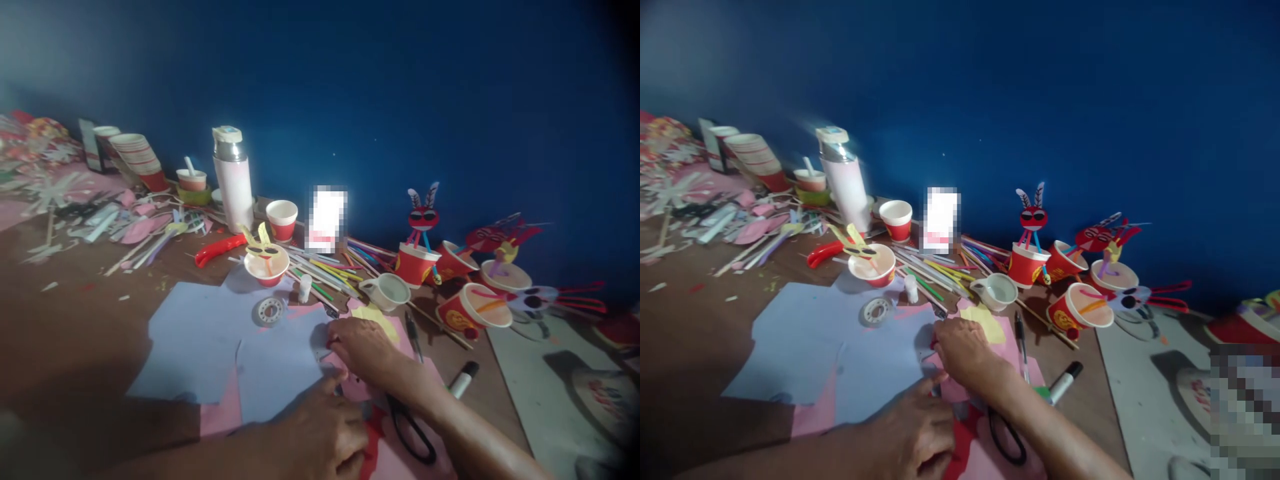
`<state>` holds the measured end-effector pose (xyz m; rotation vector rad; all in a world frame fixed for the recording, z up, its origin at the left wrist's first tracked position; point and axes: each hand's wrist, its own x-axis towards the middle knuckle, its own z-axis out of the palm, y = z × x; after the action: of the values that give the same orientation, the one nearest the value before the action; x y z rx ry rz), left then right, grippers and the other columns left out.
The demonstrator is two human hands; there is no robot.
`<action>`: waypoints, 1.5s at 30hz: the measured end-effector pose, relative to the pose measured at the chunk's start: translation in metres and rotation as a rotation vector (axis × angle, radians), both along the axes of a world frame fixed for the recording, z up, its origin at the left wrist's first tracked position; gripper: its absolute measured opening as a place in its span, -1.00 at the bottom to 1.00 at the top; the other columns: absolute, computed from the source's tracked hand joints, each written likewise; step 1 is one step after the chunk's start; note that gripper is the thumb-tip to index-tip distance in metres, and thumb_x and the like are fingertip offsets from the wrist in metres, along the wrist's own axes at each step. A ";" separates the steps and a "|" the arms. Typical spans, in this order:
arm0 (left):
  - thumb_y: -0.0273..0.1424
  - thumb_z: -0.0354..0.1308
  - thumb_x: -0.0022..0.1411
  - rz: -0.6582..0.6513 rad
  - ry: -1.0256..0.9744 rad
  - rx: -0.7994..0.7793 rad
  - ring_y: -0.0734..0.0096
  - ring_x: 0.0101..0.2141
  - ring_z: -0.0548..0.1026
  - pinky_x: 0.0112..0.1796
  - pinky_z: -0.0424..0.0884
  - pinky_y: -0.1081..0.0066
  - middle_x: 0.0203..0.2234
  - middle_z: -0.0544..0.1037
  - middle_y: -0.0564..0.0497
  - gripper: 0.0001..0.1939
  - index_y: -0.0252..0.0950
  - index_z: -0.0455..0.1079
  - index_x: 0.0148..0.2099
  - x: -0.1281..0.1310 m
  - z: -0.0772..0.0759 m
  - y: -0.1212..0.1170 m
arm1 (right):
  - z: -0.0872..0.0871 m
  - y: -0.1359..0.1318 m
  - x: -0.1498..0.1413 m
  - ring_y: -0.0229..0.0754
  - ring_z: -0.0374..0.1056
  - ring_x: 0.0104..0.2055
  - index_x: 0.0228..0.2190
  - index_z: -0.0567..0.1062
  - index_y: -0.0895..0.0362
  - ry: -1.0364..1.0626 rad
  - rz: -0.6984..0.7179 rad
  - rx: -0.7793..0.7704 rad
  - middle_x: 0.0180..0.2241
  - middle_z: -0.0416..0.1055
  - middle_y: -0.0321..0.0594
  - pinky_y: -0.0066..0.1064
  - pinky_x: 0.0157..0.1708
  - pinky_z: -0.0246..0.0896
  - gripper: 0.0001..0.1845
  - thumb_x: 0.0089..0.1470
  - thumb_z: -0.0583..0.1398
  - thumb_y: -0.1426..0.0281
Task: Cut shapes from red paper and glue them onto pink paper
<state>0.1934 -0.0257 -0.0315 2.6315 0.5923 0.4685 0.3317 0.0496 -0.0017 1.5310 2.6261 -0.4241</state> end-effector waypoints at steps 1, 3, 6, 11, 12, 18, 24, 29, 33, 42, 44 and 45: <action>-0.38 0.08 0.15 0.005 0.003 0.000 0.49 -0.44 0.42 0.13 -0.04 0.29 -0.52 0.51 0.12 -0.87 -0.26 0.31 -0.45 0.000 0.000 0.000 | 0.002 0.001 0.000 -0.12 0.44 -0.33 -0.40 0.51 0.14 0.008 0.003 -0.006 -0.39 0.54 -0.16 -0.41 -0.42 0.13 -0.85 0.06 0.12 0.48; -0.39 0.10 0.14 0.008 0.009 -0.005 0.48 -0.44 0.43 0.12 -0.01 0.30 -0.52 0.51 0.12 -0.88 -0.26 0.31 -0.45 0.001 0.000 0.000 | 0.008 0.000 0.001 -0.13 0.44 -0.31 -0.40 0.51 0.14 0.023 0.007 -0.013 -0.37 0.54 -0.17 -0.42 -0.39 0.14 -0.84 0.07 0.11 0.49; -0.39 0.12 0.12 0.003 0.009 -0.003 0.48 -0.44 0.43 0.10 0.02 0.31 -0.52 0.51 0.12 -0.88 -0.26 0.30 -0.46 0.002 -0.001 0.000 | 0.014 -0.003 0.000 -0.18 0.43 -0.29 -0.36 0.50 0.13 0.051 0.018 -0.030 -0.34 0.53 -0.20 -0.45 -0.35 0.14 -0.82 0.11 0.08 0.49; -0.37 0.12 0.12 0.012 0.009 0.024 0.48 -0.50 0.40 -0.06 0.22 0.35 -0.56 0.49 0.12 -0.84 -0.26 0.29 -0.49 0.002 -0.001 0.000 | 0.011 -0.009 -0.005 -0.17 0.42 -0.25 -0.34 0.48 0.11 0.093 0.067 -0.062 -0.32 0.52 -0.26 -0.44 -0.31 0.15 -0.87 0.08 0.12 0.47; -0.37 0.12 0.12 0.015 0.017 0.018 0.48 -0.51 0.40 -0.12 0.26 0.36 -0.57 0.49 0.12 -0.84 -0.26 0.28 -0.49 0.001 0.000 0.000 | 0.010 -0.009 -0.007 -0.16 0.42 -0.25 -0.34 0.48 0.11 0.099 0.074 -0.065 -0.32 0.52 -0.25 -0.43 -0.31 0.15 -0.87 0.06 0.13 0.47; -0.38 0.11 0.11 0.006 0.023 0.003 0.48 -0.53 0.38 -0.29 0.29 0.43 -0.59 0.47 0.11 -0.84 -0.26 0.27 -0.50 0.001 0.001 0.001 | 0.006 -0.009 -0.014 -0.09 0.42 -0.27 -0.29 0.47 0.14 0.126 0.100 -0.078 -0.31 0.51 -0.17 -0.38 -0.35 0.14 -0.84 0.02 0.16 0.46; -0.42 0.10 0.08 0.019 0.003 0.002 0.47 -0.54 0.38 -0.30 0.28 0.41 -0.59 0.47 0.09 -0.85 -0.27 0.26 -0.51 0.003 -0.004 -0.001 | 0.004 -0.012 -0.016 -0.08 0.39 -0.32 -0.44 0.48 0.20 0.187 0.099 -0.089 -0.38 0.49 -0.10 -0.39 -0.39 0.14 -0.90 -0.05 0.15 0.55; -0.41 0.10 0.10 0.046 -0.015 0.002 0.48 -0.50 0.38 -0.06 0.19 0.33 -0.56 0.46 0.12 -0.87 -0.25 0.26 -0.48 0.002 -0.003 -0.002 | 0.017 -0.008 0.012 -0.34 0.36 -0.33 -0.38 0.45 0.11 0.356 0.076 -0.114 -0.37 0.48 -0.36 -0.59 -0.33 0.17 -0.87 0.06 0.13 0.54; -0.43 0.09 0.09 0.034 -0.032 0.005 0.52 -0.52 0.34 0.07 0.06 0.31 -0.58 0.43 0.15 -0.83 -0.25 0.20 -0.52 0.001 -0.002 -0.002 | 0.016 -0.005 0.030 -0.33 0.36 -0.35 -0.38 0.43 0.11 0.381 -0.016 -0.086 -0.39 0.48 -0.35 -0.59 -0.36 0.17 -0.87 0.09 0.10 0.53; -0.44 0.10 0.03 0.042 -0.025 -0.056 0.51 -0.54 0.35 -0.06 0.21 0.35 -0.60 0.45 0.14 -0.85 -0.25 0.19 -0.53 0.002 0.000 0.000 | -0.003 -0.009 -0.007 -0.11 0.41 -0.28 -0.36 0.50 0.16 0.161 -0.031 -0.025 -0.37 0.51 -0.13 -0.41 -0.33 0.16 -0.88 0.04 0.15 0.50; -0.44 0.11 0.01 0.038 -0.007 -0.063 0.50 -0.54 0.37 -0.12 0.25 0.38 -0.61 0.46 0.13 -0.85 -0.26 0.19 -0.53 0.002 -0.001 0.000 | -0.005 -0.010 -0.012 -0.06 0.41 -0.29 -0.35 0.49 0.18 0.129 -0.023 -0.007 -0.36 0.50 -0.08 -0.39 -0.36 0.16 -0.88 0.01 0.17 0.51; -0.44 0.11 0.00 0.036 -0.002 -0.063 0.49 -0.54 0.37 -0.14 0.26 0.39 -0.61 0.46 0.13 -0.85 -0.26 0.19 -0.53 0.002 -0.001 0.000 | -0.006 -0.010 -0.013 -0.05 0.41 -0.29 -0.35 0.49 0.20 0.121 -0.017 -0.001 -0.37 0.50 -0.06 -0.39 -0.38 0.16 -0.88 0.00 0.17 0.51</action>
<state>0.1958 -0.0255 -0.0330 2.5643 0.6448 0.4552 0.3185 0.0394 -0.0078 1.5761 2.7027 -0.5359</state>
